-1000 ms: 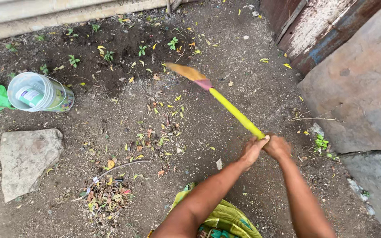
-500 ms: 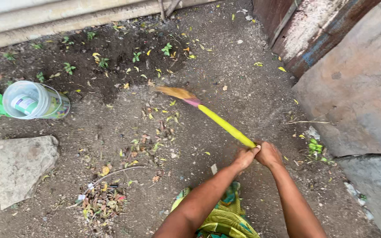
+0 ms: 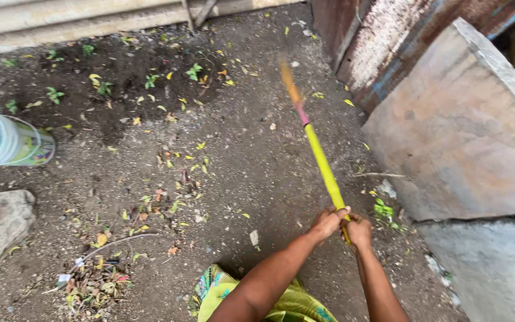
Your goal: The person sweeps the dirt ground using a broom, moving dried leaves and debris into a pile.
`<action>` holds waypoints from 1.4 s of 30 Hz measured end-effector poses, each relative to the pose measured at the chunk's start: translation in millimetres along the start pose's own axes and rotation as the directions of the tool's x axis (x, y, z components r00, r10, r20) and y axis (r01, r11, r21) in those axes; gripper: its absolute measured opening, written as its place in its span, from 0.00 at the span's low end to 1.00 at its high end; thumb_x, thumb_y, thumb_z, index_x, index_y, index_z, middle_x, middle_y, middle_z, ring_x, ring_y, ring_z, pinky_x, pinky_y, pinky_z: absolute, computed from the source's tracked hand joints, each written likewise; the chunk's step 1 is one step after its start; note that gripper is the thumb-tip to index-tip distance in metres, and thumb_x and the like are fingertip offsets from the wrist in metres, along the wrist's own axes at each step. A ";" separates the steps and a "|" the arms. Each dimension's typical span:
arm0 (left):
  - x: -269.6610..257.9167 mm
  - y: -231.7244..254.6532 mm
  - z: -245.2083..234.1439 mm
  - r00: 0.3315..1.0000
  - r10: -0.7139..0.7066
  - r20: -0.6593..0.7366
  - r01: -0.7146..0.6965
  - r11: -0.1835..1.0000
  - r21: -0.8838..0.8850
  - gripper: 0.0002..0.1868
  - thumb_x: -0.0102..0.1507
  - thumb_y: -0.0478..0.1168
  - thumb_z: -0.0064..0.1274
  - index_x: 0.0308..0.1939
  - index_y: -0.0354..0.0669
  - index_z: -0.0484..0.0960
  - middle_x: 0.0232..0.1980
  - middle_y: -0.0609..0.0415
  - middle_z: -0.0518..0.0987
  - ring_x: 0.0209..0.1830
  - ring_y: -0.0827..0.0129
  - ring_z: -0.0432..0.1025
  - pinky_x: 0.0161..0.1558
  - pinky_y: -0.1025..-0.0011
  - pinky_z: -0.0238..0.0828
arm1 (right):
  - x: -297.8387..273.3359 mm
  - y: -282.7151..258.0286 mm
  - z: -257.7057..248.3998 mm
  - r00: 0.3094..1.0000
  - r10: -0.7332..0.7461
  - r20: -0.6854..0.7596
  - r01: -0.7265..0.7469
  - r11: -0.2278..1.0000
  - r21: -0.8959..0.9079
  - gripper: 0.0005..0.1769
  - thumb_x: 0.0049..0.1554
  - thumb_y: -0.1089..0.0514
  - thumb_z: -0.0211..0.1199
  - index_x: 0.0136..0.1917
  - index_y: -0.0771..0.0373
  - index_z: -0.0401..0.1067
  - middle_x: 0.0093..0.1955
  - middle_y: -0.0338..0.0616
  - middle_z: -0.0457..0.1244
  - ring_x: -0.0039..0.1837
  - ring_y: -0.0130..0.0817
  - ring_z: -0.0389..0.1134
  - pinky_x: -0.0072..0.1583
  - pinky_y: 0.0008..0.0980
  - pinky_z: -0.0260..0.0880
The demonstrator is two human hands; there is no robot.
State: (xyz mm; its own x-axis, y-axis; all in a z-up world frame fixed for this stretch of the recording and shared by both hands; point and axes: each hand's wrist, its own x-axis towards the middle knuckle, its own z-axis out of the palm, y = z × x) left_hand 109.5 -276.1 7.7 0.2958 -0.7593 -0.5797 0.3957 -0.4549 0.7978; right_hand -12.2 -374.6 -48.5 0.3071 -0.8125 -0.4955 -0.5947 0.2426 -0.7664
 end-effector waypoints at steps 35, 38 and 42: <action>42.8 40.0 65.7 0.997 -0.008 0.083 0.006 1.000 0.029 0.45 0.61 0.69 0.47 0.69 0.37 0.71 0.71 0.38 0.71 0.73 0.51 0.64 0.71 0.52 0.57 | 103.4 -37.9 -87.7 0.984 0.116 -0.136 -0.147 0.955 -0.257 0.17 0.57 0.66 0.61 0.56 0.79 0.79 0.33 0.55 0.67 0.26 0.34 0.65 0.27 0.34 0.60; 44.2 38.0 71.7 0.996 -0.054 0.069 0.050 0.997 0.057 0.41 0.60 0.67 0.46 0.66 0.41 0.75 0.69 0.41 0.73 0.71 0.52 0.66 0.68 0.52 0.60 | 98.3 -33.5 -110.3 0.994 0.101 -0.053 -0.108 0.978 -0.177 0.19 0.54 0.67 0.64 0.60 0.73 0.76 0.33 0.54 0.67 0.26 0.34 0.64 0.26 0.33 0.61; 58.5 35.6 95.1 0.999 0.010 0.049 -0.017 0.990 0.140 0.43 0.62 0.69 0.49 0.68 0.41 0.72 0.71 0.42 0.70 0.71 0.53 0.65 0.69 0.56 0.60 | 85.6 -29.5 -152.6 0.998 0.051 -0.042 -0.048 0.997 0.054 0.30 0.49 0.73 0.65 0.66 0.66 0.69 0.37 0.54 0.69 0.26 0.33 0.63 0.26 0.32 0.58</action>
State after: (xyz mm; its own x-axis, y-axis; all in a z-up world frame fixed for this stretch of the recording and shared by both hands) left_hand 58.2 -380.9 18.0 0.2573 -0.7856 -0.5626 0.2653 -0.5024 0.8229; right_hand -81.7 -532.1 -5.9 0.2452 -0.8207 -0.5160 -0.5680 0.3097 -0.7625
